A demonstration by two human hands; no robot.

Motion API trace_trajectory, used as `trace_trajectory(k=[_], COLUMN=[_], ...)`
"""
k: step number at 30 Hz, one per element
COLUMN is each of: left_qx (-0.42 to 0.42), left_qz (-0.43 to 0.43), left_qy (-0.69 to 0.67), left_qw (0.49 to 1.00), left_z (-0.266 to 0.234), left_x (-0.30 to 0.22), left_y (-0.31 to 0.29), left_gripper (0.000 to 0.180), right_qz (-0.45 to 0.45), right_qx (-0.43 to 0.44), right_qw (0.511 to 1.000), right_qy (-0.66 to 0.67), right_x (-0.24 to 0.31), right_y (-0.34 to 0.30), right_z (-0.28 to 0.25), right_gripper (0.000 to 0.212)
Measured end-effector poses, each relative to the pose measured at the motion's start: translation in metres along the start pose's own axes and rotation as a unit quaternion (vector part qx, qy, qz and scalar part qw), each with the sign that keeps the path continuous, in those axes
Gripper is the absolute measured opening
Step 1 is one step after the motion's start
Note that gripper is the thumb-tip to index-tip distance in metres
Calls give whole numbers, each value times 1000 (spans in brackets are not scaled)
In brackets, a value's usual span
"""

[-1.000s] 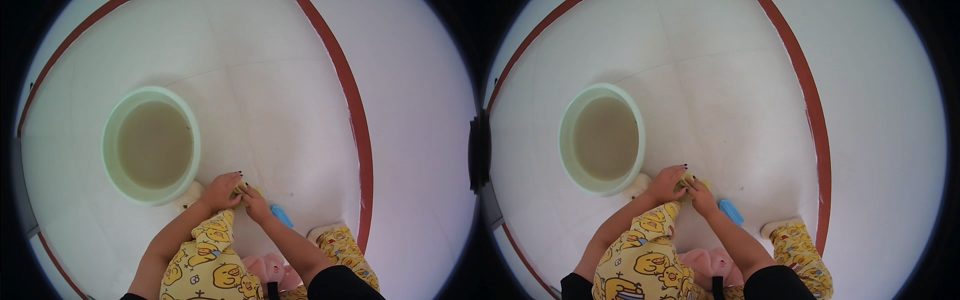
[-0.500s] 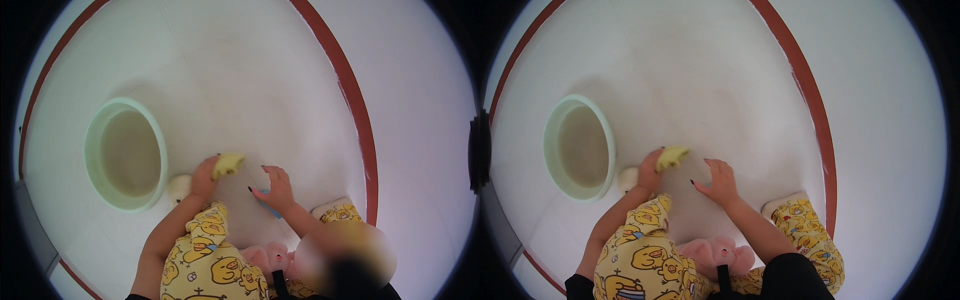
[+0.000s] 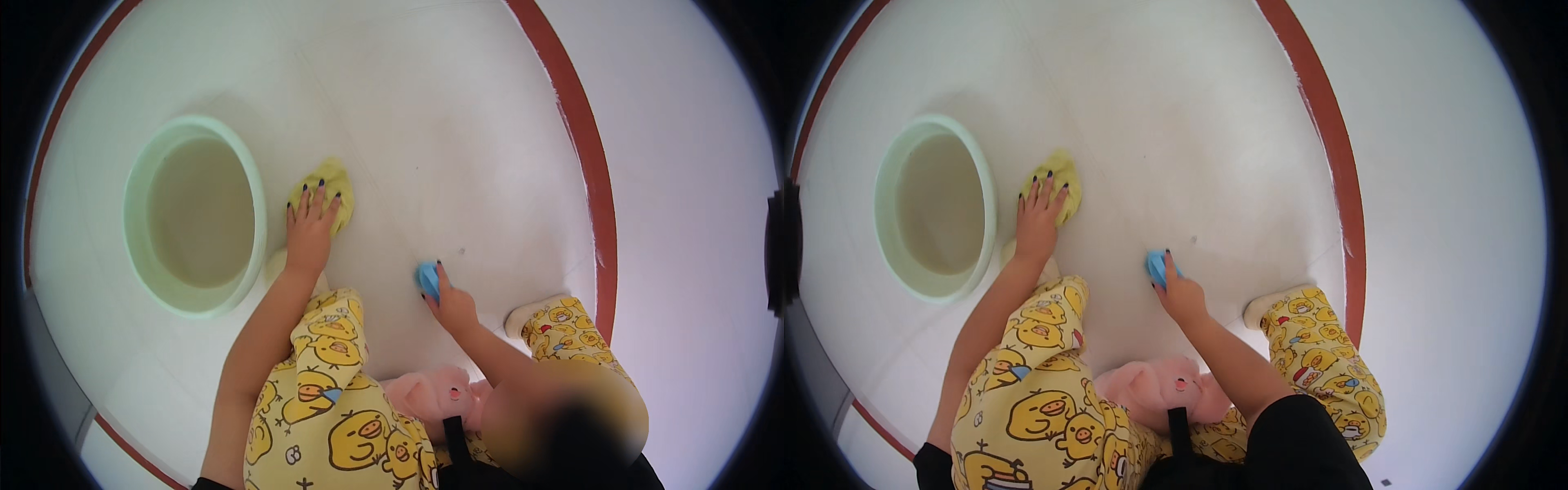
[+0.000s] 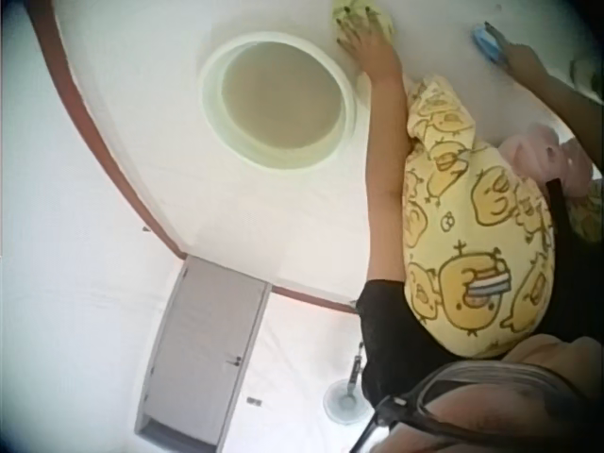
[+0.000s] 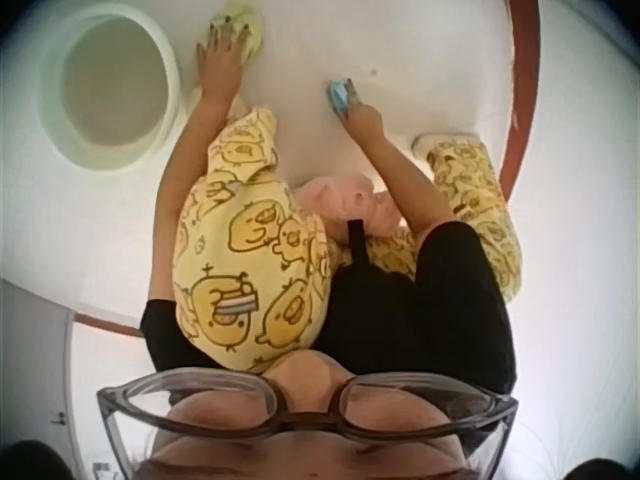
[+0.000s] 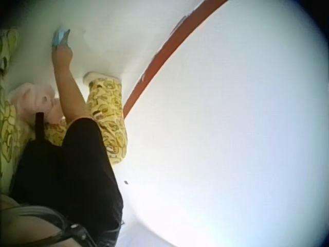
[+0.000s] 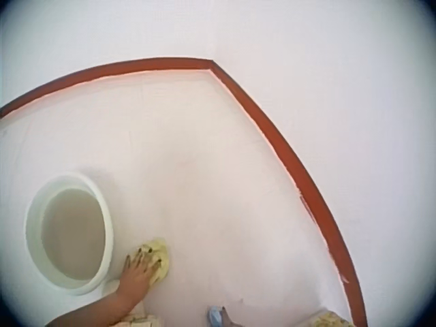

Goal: The person scrubs the floor using a brush and wipes it with a cloth, periodically rinsing the cloth in a basin of water.

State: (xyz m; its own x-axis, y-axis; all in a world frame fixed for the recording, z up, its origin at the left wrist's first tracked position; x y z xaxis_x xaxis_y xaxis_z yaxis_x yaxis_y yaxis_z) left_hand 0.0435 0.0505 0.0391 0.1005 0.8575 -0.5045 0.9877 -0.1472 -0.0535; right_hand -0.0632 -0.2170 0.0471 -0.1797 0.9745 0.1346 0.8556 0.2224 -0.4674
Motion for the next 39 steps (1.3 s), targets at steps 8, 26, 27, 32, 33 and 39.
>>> trace_trajectory(k=[8, 26, 27, 32, 33, 39], left_qx=[44, 83, 81, 78, 82, 93], left_qz=[-14, -15, -16, -19, -20, -15], left_qy=[-6, 3, 5, 38, 33, 8], left_qw=[999, 996, 997, 996, 996, 996], left_z=[16, 35, 34, 33, 36, 35], left_x=[-5, -2, -2, -4, -3, 0], left_y=[5, -5, -3, -5, -5, -4], left_gripper=[46, 56, 56, 58, 58, 59], right_qz=[16, 45, 40, -11, -26, -34], right_qx=[-67, 45, 71, 160, 140, 241], right_qw=[997, 998, 997, 985, 988, 967], right_qy=[-27, -13, -18, -60, -57, -71], right_x=[42, -28, -42, -54, -50, -82], right_y=[136, -32, -57, -79, -71, -133], right_z=[-53, 25, 35, 46, 41, 65], right_gripper=[73, 72, 72, 71, 70, 65])
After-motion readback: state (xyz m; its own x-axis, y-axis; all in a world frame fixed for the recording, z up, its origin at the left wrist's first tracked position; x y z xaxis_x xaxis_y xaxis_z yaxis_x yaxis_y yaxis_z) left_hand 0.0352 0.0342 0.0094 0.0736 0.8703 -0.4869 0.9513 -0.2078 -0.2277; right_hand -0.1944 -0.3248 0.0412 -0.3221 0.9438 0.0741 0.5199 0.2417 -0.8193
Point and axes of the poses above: each hand's wrist, its own y-axis towards the middle knuckle, its own z-axis out of the palm, x = y × z, the point moved 6 cm from there along y, towards the middle knuckle, and after that the axes turned 12 degrees about -y, right-handed, at the moved point
